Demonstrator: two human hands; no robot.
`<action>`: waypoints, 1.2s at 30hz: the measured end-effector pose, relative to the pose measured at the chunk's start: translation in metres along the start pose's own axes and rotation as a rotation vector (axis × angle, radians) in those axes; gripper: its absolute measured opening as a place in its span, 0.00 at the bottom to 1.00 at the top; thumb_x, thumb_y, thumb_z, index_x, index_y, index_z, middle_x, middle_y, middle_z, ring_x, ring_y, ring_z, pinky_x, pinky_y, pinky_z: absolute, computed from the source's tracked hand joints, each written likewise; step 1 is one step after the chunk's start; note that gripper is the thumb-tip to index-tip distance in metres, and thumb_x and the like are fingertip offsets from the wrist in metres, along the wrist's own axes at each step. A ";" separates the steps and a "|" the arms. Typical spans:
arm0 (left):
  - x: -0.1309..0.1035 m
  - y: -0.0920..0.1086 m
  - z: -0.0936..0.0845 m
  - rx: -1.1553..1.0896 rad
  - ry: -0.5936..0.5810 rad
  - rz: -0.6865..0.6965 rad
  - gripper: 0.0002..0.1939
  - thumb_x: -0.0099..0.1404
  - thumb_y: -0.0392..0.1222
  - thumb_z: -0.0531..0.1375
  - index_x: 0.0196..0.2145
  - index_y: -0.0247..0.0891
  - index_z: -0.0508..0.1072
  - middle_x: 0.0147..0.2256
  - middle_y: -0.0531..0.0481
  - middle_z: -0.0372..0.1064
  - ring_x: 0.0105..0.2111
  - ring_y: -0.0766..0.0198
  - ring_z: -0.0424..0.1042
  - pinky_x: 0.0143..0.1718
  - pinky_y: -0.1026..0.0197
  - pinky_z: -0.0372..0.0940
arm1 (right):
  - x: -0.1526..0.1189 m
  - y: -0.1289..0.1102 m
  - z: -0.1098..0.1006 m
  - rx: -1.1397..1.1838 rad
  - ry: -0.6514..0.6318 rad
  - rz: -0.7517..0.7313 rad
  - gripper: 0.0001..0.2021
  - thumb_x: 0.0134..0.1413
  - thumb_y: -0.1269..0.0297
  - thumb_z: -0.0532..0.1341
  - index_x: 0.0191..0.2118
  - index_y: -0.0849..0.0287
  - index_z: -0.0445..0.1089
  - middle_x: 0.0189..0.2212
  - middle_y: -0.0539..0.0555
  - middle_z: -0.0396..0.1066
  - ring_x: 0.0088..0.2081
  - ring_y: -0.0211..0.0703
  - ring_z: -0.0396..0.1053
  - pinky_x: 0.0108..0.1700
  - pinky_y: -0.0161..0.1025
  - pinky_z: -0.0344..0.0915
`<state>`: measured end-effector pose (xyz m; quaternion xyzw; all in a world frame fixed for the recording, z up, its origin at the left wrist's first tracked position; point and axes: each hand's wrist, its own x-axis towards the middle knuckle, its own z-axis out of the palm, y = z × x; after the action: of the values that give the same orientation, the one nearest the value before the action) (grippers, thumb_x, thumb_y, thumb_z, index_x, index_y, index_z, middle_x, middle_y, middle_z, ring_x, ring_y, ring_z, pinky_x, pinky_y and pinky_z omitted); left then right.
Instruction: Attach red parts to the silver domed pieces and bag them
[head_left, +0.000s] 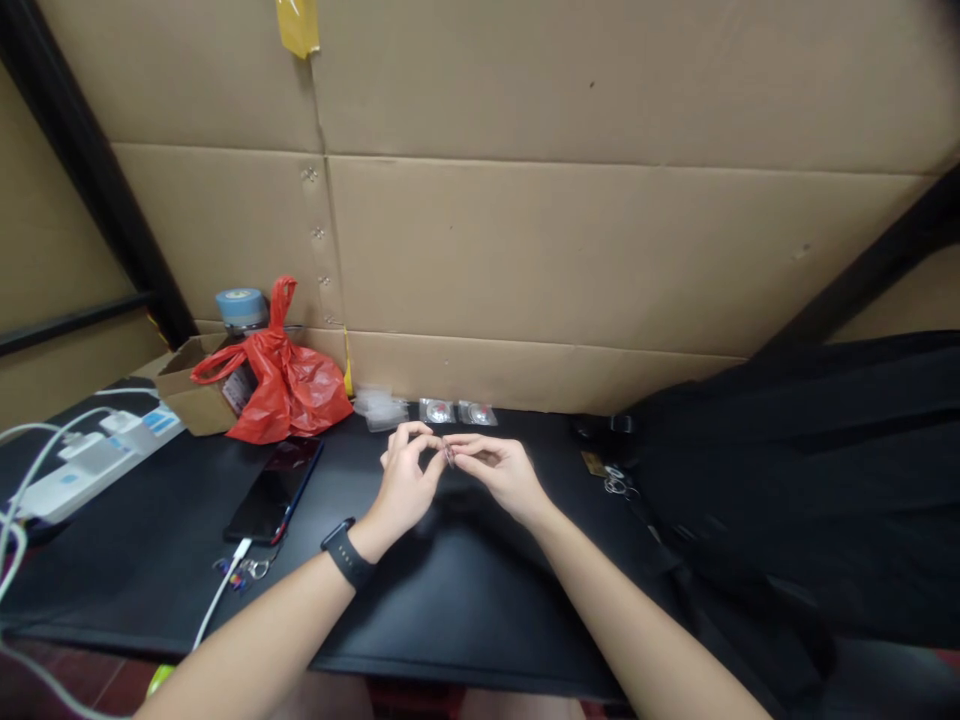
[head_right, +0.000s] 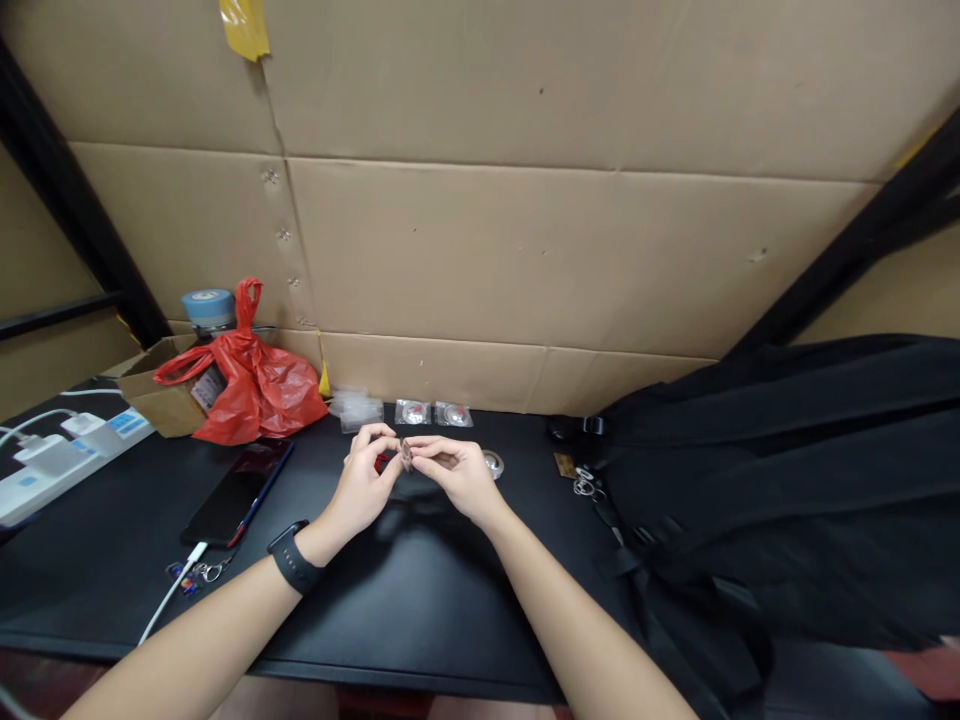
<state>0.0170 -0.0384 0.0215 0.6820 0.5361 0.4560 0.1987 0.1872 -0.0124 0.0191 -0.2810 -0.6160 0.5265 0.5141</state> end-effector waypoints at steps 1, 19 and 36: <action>0.000 0.001 -0.001 -0.008 0.006 0.003 0.04 0.66 0.39 0.60 0.34 0.42 0.76 0.48 0.47 0.65 0.53 0.54 0.64 0.55 0.48 0.60 | 0.000 0.002 0.001 0.007 0.014 0.001 0.09 0.45 0.58 0.73 0.32 0.56 0.80 0.44 0.58 0.79 0.44 0.50 0.77 0.51 0.51 0.73; -0.001 0.009 -0.007 -0.039 -0.007 0.015 0.09 0.71 0.44 0.54 0.37 0.42 0.73 0.44 0.48 0.69 0.49 0.56 0.68 0.51 0.51 0.60 | -0.005 0.003 0.016 -0.492 0.123 -0.193 0.11 0.65 0.56 0.56 0.35 0.56 0.69 0.50 0.60 0.64 0.51 0.48 0.67 0.49 0.44 0.68; 0.008 0.011 -0.016 0.244 -0.037 0.148 0.15 0.53 0.37 0.64 0.40 0.45 0.73 0.43 0.52 0.76 0.50 0.53 0.69 0.51 0.52 0.53 | -0.003 0.003 0.005 -0.518 0.069 -0.155 0.13 0.67 0.54 0.51 0.36 0.55 0.65 0.51 0.59 0.60 0.58 0.48 0.60 0.63 0.50 0.56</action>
<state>0.0098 -0.0389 0.0412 0.7472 0.5319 0.3883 0.0900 0.1828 -0.0157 0.0160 -0.3728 -0.7319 0.3005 0.4848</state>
